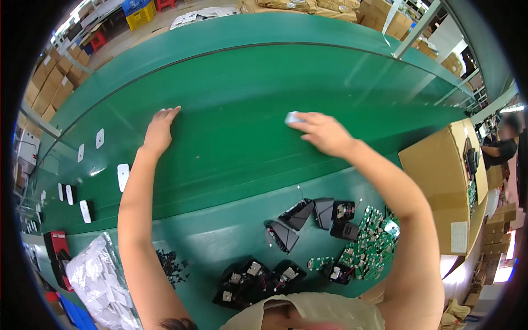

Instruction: The person assembles electronic devices by fitting a circuit board into a plastic housing and connecting a wire. They then place the unit onto a white adhesive pad on the assembly line and press down to secure it.

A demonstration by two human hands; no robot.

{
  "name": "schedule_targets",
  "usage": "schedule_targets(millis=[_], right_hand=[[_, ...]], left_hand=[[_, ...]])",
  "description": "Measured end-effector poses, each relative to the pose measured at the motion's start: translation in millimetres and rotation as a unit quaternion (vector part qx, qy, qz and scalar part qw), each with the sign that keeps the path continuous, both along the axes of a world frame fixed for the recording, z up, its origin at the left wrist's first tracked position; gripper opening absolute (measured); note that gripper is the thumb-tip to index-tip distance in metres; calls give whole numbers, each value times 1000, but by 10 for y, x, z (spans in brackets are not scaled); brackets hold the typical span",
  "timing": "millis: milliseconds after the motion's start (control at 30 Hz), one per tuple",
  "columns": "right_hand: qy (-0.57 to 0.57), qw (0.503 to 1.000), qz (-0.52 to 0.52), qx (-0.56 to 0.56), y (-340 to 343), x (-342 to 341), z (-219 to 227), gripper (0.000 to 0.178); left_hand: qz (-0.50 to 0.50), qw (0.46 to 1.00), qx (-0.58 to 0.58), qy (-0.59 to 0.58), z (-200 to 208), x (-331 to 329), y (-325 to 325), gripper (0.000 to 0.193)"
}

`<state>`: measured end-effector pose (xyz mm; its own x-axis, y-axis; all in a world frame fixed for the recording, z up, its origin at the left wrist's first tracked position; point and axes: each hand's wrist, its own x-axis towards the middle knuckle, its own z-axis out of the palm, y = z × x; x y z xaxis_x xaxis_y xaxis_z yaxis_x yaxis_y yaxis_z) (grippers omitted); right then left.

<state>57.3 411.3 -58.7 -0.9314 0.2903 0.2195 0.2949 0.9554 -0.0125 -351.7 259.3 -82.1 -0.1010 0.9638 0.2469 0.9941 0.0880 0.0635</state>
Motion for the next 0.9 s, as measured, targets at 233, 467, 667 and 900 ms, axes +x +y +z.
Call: schedule_targets(millis=[233,467,667,900], right_hand=[[2,971,-237,-35,-337,1168,328,41],[75,972,-140,-174,-1272,979,616,34],[84,970,-136,-183,-1562,607,571,36],[4,928,-199,-314,-1330,237,304,28]], left_hand=[[-41,992,-36,-113,295,552,-316,50],[-29,992,-59,109,131,257,-409,60],[-6,998,-59,23,190,689,-441,47],[-84,990,-20,-115,392,1774,-722,44]])
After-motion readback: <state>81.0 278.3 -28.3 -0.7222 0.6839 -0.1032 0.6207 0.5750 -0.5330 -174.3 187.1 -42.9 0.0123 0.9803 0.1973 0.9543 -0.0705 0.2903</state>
